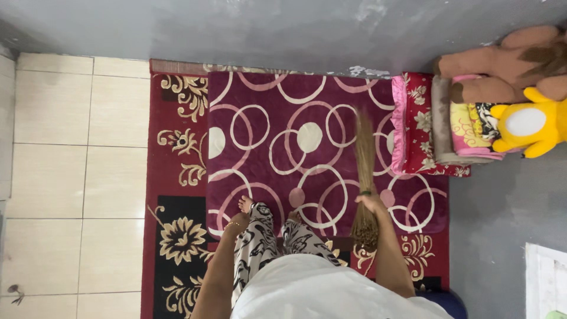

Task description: The person sweeps the floor with a bundle of sticks and then sits down to organize bags and a small white box on a patterned rug.

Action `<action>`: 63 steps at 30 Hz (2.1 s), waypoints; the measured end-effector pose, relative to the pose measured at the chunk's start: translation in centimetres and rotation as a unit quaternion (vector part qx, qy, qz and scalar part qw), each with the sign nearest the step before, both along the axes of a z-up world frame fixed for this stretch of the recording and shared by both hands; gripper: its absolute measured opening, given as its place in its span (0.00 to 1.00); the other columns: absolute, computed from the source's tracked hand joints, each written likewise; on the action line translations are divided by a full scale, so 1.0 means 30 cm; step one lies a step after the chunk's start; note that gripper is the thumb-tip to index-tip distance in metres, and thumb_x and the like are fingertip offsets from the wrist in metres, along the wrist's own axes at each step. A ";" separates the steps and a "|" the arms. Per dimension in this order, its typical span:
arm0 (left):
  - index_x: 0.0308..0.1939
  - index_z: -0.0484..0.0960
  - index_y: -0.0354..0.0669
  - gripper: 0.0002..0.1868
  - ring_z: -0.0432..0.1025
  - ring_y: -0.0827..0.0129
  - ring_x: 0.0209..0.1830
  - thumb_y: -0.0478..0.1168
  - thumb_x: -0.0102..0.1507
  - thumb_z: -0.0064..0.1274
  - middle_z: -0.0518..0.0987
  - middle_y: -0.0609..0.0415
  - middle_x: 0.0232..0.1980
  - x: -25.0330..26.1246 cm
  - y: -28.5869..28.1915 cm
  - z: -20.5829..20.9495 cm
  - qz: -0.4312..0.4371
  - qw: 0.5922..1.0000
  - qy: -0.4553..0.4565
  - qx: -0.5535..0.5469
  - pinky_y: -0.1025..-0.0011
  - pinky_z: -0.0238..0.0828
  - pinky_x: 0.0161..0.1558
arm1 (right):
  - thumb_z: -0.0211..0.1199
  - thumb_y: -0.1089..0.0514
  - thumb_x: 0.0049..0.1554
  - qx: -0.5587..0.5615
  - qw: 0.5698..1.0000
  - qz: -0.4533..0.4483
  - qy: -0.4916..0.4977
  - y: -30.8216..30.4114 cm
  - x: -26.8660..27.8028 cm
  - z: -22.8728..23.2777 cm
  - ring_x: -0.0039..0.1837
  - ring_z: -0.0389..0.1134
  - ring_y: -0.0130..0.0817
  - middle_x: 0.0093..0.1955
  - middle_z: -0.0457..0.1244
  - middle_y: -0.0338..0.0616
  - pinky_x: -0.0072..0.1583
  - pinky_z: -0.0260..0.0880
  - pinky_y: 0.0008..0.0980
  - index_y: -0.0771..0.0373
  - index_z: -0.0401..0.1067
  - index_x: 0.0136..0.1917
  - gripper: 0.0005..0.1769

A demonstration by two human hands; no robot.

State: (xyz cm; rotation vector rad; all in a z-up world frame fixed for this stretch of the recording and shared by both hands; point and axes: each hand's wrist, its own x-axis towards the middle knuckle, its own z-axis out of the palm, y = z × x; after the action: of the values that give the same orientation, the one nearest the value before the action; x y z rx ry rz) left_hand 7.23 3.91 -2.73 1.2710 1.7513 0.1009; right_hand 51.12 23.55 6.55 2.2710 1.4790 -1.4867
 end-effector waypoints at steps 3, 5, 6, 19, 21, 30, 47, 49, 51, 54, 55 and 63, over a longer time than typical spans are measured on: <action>0.40 0.85 0.36 0.18 0.76 0.40 0.48 0.41 0.62 0.40 0.82 0.34 0.45 0.033 -0.001 -0.005 -0.051 0.998 0.022 0.018 0.51 0.73 0.52 | 0.72 0.58 0.39 0.018 0.999 -0.027 0.015 -0.009 0.054 0.010 0.69 0.63 0.56 0.68 0.60 0.64 0.69 0.64 0.45 0.69 0.48 0.79 0.59; 0.40 0.83 0.34 0.18 0.77 0.40 0.48 0.41 0.64 0.38 0.82 0.33 0.45 0.041 -0.019 -0.028 -0.097 0.994 0.045 0.030 0.50 0.74 0.52 | 0.71 0.58 0.39 0.015 0.999 -0.042 0.016 -0.007 0.092 0.004 0.68 0.64 0.55 0.66 0.61 0.63 0.68 0.65 0.46 0.68 0.51 0.77 0.56; 0.40 0.83 0.34 0.18 0.77 0.40 0.47 0.41 0.65 0.38 0.82 0.33 0.45 0.041 -0.029 -0.038 -0.117 0.991 0.057 0.036 0.50 0.74 0.51 | 0.71 0.58 0.39 0.003 0.999 -0.047 0.009 -0.001 0.107 -0.013 0.67 0.65 0.54 0.66 0.62 0.62 0.67 0.65 0.46 0.68 0.55 0.75 0.53; 0.47 0.86 0.43 0.18 0.78 0.47 0.52 0.43 0.65 0.41 0.84 0.39 0.48 0.120 -0.154 -0.028 -0.125 0.990 0.058 -0.019 0.56 0.74 0.56 | 0.67 0.50 0.47 -0.129 0.973 0.086 0.169 -0.135 -0.259 -0.263 0.51 0.69 0.33 0.52 0.69 0.49 0.55 0.69 0.30 0.65 0.79 0.52 0.23; 0.47 0.86 0.39 0.20 0.77 0.45 0.54 0.45 0.70 0.38 0.83 0.36 0.50 0.156 -0.170 -0.044 -0.020 0.998 0.043 -0.036 0.54 0.72 0.58 | 0.66 0.50 0.46 -0.150 0.974 0.149 0.079 -0.209 -0.372 -0.258 0.47 0.68 0.37 0.51 0.68 0.51 0.51 0.70 0.36 0.64 0.77 0.53 0.22; 0.51 0.84 0.47 0.20 0.73 0.42 0.59 0.47 0.65 0.38 0.80 0.41 0.57 0.281 -0.190 -0.040 0.000 0.996 0.042 -0.083 0.43 0.62 0.64 | 0.70 0.52 0.44 -0.153 0.934 0.273 0.171 -0.370 -0.504 -0.265 0.67 0.63 0.51 0.77 0.50 0.64 0.65 0.66 0.44 0.63 0.34 0.84 0.66; 0.52 0.83 0.38 0.22 0.76 0.42 0.56 0.46 0.67 0.38 0.81 0.34 0.54 0.325 -0.195 -0.048 0.049 0.995 0.020 -0.090 0.54 0.71 0.60 | 0.76 0.61 0.42 0.028 0.998 0.063 0.015 -0.099 0.275 -0.132 0.73 0.58 0.52 0.75 0.54 0.62 0.72 0.61 0.44 0.62 0.41 0.82 0.63; 0.51 0.84 0.39 0.21 0.74 0.42 0.57 0.46 0.66 0.39 0.81 0.35 0.54 0.329 -0.197 -0.037 0.022 0.998 0.021 -0.060 0.53 0.69 0.60 | 0.73 0.60 0.42 0.027 0.999 0.007 0.028 -0.073 0.307 -0.150 0.71 0.61 0.53 0.71 0.58 0.63 0.71 0.64 0.44 0.65 0.46 0.79 0.58; 0.51 0.84 0.40 0.21 0.74 0.43 0.57 0.46 0.65 0.40 0.81 0.36 0.54 0.336 -0.207 -0.018 0.031 0.997 0.011 -0.064 0.53 0.70 0.60 | 0.71 0.58 0.44 0.016 0.999 -0.017 0.042 -0.061 0.321 -0.170 0.69 0.62 0.51 0.70 0.59 0.62 0.70 0.64 0.43 0.64 0.52 0.74 0.49; 0.50 0.84 0.41 0.20 0.75 0.43 0.56 0.45 0.65 0.41 0.81 0.37 0.54 0.342 -0.200 0.010 0.019 0.998 0.018 -0.060 0.54 0.70 0.59 | 0.68 0.54 0.46 -0.029 0.998 -0.005 0.059 -0.081 0.277 -0.225 0.68 0.63 0.48 0.69 0.61 0.60 0.69 0.64 0.42 0.64 0.62 0.68 0.38; 0.50 0.84 0.41 0.19 0.75 0.44 0.56 0.45 0.65 0.41 0.81 0.37 0.54 0.340 -0.192 0.017 0.018 0.998 0.021 -0.059 0.54 0.71 0.59 | 0.67 0.53 0.47 -0.066 0.995 0.026 0.074 -0.103 0.232 -0.249 0.67 0.63 0.47 0.68 0.61 0.59 0.69 0.63 0.41 0.64 0.65 0.66 0.35; 0.48 0.85 0.42 0.17 0.77 0.46 0.55 0.43 0.63 0.43 0.83 0.40 0.53 0.360 -0.171 0.000 -0.012 0.999 0.036 -0.032 0.56 0.73 0.57 | 0.70 0.51 0.43 -0.149 0.963 0.195 0.108 -0.333 -0.284 -0.283 0.70 0.63 0.48 0.80 0.44 0.65 0.69 0.66 0.41 0.71 0.36 0.82 0.65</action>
State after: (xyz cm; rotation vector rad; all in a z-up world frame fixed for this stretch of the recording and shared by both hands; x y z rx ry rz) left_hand 18.02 -1.21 -2.73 1.2630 1.7863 -0.0160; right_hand 42.61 13.55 -1.95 1.5829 1.5156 -1.7251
